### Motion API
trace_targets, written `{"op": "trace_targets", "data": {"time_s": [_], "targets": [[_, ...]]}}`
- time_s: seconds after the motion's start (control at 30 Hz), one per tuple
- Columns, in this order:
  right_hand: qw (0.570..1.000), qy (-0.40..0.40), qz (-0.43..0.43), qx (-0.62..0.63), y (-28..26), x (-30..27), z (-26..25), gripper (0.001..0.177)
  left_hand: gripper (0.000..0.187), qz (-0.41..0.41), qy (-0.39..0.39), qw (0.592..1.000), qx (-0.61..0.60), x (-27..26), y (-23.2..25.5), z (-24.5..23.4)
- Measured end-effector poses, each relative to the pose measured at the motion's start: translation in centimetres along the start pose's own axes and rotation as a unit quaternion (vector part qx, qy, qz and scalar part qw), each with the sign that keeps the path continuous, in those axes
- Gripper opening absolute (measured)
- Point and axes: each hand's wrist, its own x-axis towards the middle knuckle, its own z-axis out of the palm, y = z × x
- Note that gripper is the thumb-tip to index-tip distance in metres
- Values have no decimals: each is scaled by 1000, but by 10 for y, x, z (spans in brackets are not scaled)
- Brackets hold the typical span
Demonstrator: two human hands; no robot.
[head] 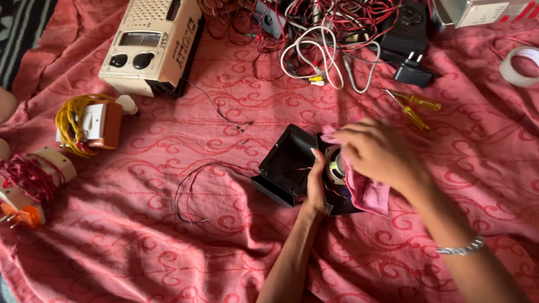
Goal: The person assembles a small electronic device by securing a speaker inside a black plastic case with tape, then closes the case and fastens it with a screwdriver. The person also wipes the case with a cloth during the process.
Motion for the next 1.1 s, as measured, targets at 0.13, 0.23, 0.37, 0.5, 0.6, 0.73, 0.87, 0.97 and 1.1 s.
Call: {"op": "trace_targets", "data": {"time_s": [0.13, 0.23, 0.37, 0.5, 0.6, 0.73, 0.87, 0.97, 1.1], "targets": [[991, -23, 85, -96, 8, -20, -10, 26, 75, 11, -19, 1000, -9, -2, 3, 3], [990, 9, 105, -97, 3, -36, -2, 26, 78, 29, -67, 997, -40, -4, 1, 2], [977, 1, 159, -139, -17, -49, 5, 36, 80, 23, -35, 998, -37, -4, 4, 2], [941, -93, 326, -28, -39, -68, 12, 48, 81, 38, -78, 995, -58, -2, -1, 1], [957, -26, 247, -151, -59, -81, 21, 34, 76, 38, -34, 998, -43, -4, -2, 3], [949, -57, 293, -101, -72, -92, 18, 30, 78, 33, -28, 998, -56, -6, 5, 8], [929, -120, 335, -101, -76, -102, 6, 26, 78, 27, -15, 998, -52, -10, 4, 9], [932, -121, 319, -119, -81, -104, 7, 23, 77, 25, -6, 998, -60, -4, 4, 8], [947, -129, 274, -112, -89, -103, 28, 32, 73, 42, 16, 998, -40, 0, -1, -2]]}}
